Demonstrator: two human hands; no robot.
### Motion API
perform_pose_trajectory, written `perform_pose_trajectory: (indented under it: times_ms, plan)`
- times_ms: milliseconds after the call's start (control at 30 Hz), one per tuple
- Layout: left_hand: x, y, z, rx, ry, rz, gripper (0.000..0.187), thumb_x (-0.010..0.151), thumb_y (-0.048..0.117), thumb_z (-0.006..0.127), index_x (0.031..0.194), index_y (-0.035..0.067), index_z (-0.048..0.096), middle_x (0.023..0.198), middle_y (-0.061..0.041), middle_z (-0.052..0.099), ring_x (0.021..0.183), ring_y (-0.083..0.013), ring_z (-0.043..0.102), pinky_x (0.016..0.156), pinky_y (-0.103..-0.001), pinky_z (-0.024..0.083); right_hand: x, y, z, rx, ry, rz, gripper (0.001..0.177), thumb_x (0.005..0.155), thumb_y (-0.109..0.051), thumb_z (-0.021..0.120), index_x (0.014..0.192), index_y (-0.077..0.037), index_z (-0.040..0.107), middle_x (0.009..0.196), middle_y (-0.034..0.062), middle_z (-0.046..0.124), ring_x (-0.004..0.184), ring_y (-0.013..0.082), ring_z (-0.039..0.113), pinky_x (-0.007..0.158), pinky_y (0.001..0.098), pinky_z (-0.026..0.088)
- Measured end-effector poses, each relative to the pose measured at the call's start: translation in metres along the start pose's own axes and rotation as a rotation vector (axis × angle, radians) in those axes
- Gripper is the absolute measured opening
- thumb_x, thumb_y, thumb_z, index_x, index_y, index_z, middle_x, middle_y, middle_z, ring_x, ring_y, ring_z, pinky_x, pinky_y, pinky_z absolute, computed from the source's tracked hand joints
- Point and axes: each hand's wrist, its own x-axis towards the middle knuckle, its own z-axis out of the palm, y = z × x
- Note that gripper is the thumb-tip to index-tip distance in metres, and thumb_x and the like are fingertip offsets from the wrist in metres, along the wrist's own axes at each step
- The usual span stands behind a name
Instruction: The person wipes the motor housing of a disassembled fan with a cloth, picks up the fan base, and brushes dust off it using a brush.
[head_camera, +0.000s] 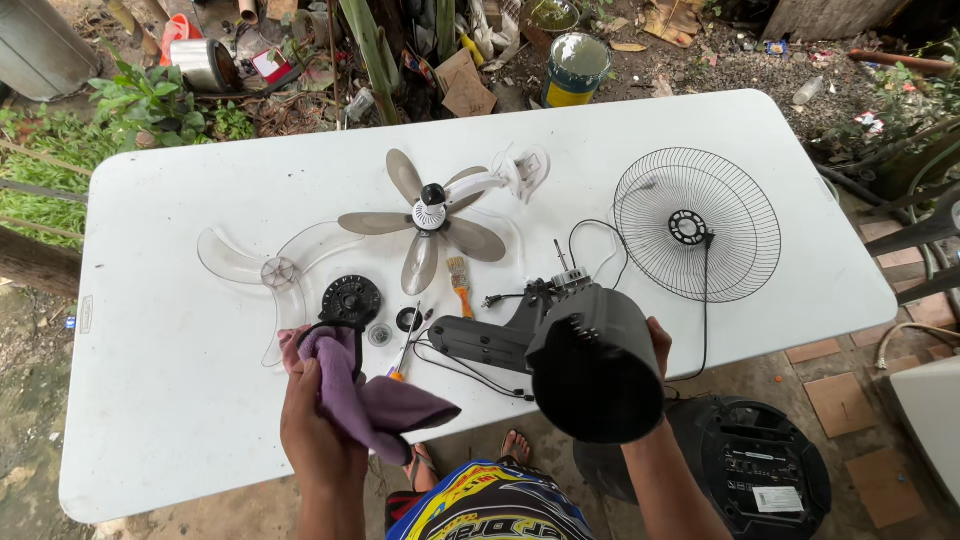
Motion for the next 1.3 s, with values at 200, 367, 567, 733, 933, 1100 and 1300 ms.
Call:
perform_pose_trajectory:
  times_ms: [200, 367, 567, 733, 933, 1100, 1300]
  plan:
    - [-0.054, -0.017, -0.008, -0.103, -0.191, 0.238, 0.043, 0.099, 0.008, 0.057, 0.14, -0.003, 0.053, 0.123, -0.016, 0.063, 0.112, -0.0249, 0.064, 0.097, -0.038, 0.054, 0.009, 0.017, 0.02, -0.604, 0.573, -0.061, 0.061, 0.105, -0.055, 0.048, 0.127, 0.0, 0.063, 0.113, 0.0132, 0.073, 0.099, 0.0228, 0.071, 0.082, 0.0368, 0.059]
    - [-0.071, -0.049, -0.004, 1.007, -0.804, 0.837, 0.045, 0.079, 0.008, 0.073, 0.122, 0.001, 0.059, 0.121, -0.016, 0.075, 0.117, -0.0283, 0.071, 0.084, -0.039, 0.055, 0.018, 0.032, 0.035, -0.555, 0.657, 0.048, 0.058, 0.102, -0.053, 0.051, 0.127, -0.002, 0.063, 0.116, 0.0123, 0.071, 0.103, 0.0229, 0.069, 0.088, 0.0387, 0.057]
    - [-0.037, -0.092, 0.008, 1.477, -1.208, 0.911, 0.031, 0.087, 0.018, 0.065, 0.112, 0.005, 0.078, 0.119, -0.014, 0.071, 0.12, -0.0297, 0.063, 0.105, -0.042, 0.046, 0.02, 0.071, 0.041, -0.926, 0.736, 0.214, 0.054, 0.09, -0.043, 0.063, 0.127, -0.003, 0.062, 0.123, 0.0125, 0.068, 0.114, 0.0199, 0.066, 0.101, 0.0355, 0.051]
    - [-0.03, -0.114, 0.008, 1.964, -1.19, 0.541, 0.018, 0.084, 0.02, 0.067, 0.091, 0.007, 0.077, 0.103, -0.01, 0.069, 0.109, -0.0283, 0.061, 0.086, -0.044, 0.047, 0.025, 0.071, 0.03, -0.752, 0.816, 0.233, 0.058, 0.089, -0.047, 0.065, 0.124, 0.0, 0.065, 0.117, 0.0126, 0.069, 0.106, 0.02, 0.067, 0.093, 0.035, 0.052]
    - [-0.017, -0.07, -0.02, 1.813, -0.822, 0.896, 0.027, 0.074, 0.023, 0.069, 0.095, 0.006, 0.067, 0.084, -0.008, 0.069, 0.081, -0.0261, 0.067, 0.067, -0.042, 0.05, 0.036, 0.013, 0.022, -0.72, 0.741, -0.003, 0.06, 0.091, -0.057, 0.057, 0.122, -0.005, 0.064, 0.104, 0.0115, 0.072, 0.086, 0.0207, 0.074, 0.067, 0.0345, 0.062]
    - [0.047, -0.034, -0.113, 0.957, -0.184, -0.083, 0.023, 0.096, 0.027, 0.063, 0.096, 0.005, 0.071, 0.064, 0.0, 0.054, 0.059, -0.0149, 0.045, 0.053, -0.034, 0.035, 0.028, -0.033, 0.026, -0.66, 0.528, -0.11, 0.061, 0.105, -0.055, 0.055, 0.123, 0.001, 0.067, 0.099, 0.0157, 0.076, 0.074, 0.0224, 0.075, 0.052, 0.0311, 0.06]
    - [0.023, -0.009, -0.194, 0.289, -0.115, -0.168, 0.033, 0.101, 0.03, 0.06, 0.092, 0.001, 0.072, 0.077, -0.003, 0.061, 0.069, -0.0152, 0.049, 0.06, -0.034, 0.035, 0.036, -0.015, 0.04, -0.326, 0.278, 0.007, 0.055, 0.106, -0.049, 0.056, 0.126, 0.001, 0.069, 0.109, 0.0184, 0.075, 0.092, 0.0287, 0.076, 0.07, 0.0388, 0.064]
